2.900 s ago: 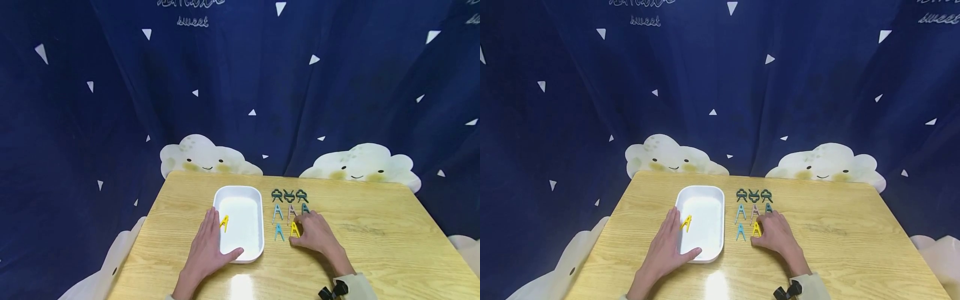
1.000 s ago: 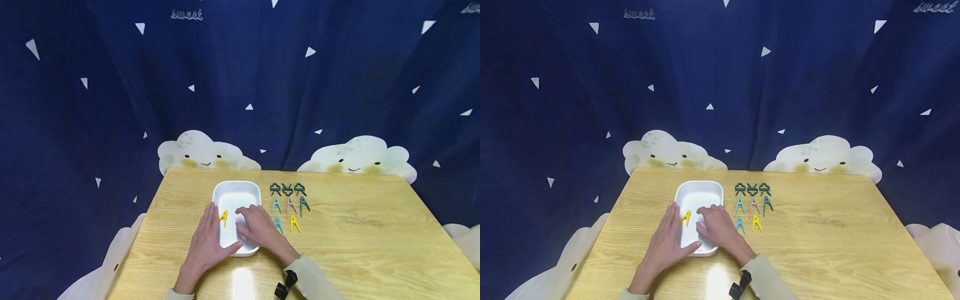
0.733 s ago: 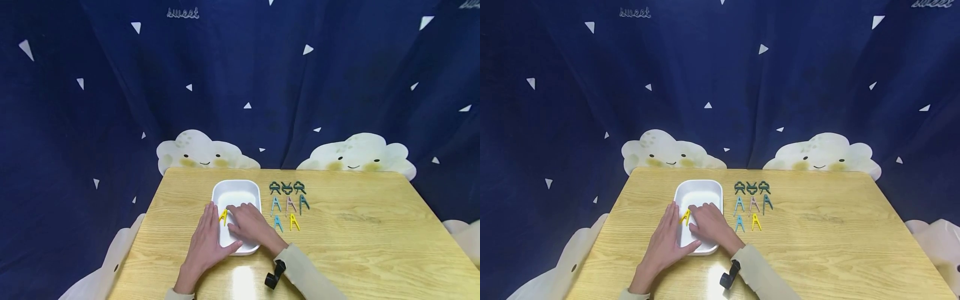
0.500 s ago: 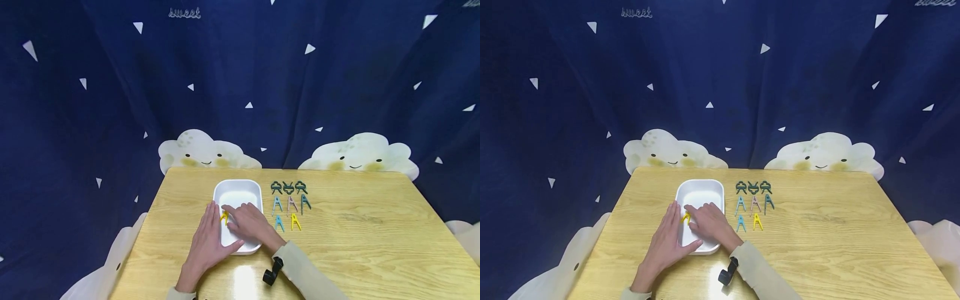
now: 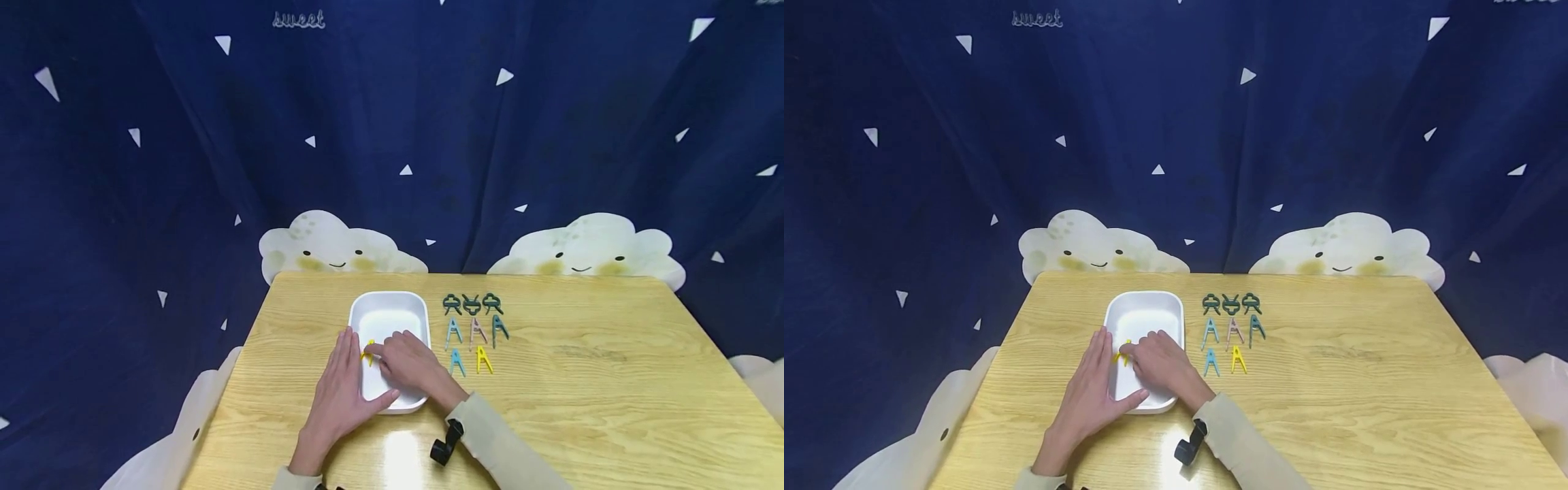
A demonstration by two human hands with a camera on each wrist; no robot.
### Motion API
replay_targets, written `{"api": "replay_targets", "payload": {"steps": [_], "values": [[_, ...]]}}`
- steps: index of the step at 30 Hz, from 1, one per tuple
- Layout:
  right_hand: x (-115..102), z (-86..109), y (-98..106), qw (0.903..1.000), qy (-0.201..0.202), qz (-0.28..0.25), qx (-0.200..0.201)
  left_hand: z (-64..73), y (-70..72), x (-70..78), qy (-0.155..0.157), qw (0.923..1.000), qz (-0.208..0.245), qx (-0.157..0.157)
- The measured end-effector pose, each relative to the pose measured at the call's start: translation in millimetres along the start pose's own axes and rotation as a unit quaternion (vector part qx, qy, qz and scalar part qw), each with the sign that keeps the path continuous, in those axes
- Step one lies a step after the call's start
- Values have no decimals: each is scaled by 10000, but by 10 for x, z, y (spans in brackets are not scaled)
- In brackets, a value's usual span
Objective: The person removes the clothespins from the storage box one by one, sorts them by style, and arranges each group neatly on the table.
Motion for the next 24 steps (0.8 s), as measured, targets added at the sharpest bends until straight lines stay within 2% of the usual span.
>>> {"api": "replay_targets", "payload": {"steps": [5,9,16,24], "values": [[5,0,25,9996,19,-15,283,-3,-7,-2,48,10000,-25,-52],[17,0,35,9985,-149,106,508,0,-10,-5,63,10000,-23,-56],[14,11,-16,9977,-468,403,262,4,-19,-3,52,9999,16,-87],[4,-17,-32,9974,-367,599,179,1,5,2,53,10000,12,-81]]}}
Point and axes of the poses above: each hand's wrist, its own z-axis away from the middle knuckle, its own y-axis out of the back of the hand, x = y × z, the point moved 4 cm from there along -z, towards the middle knuckle, and after that the axes turned 3 degrees about z, right-handed, at the moved point
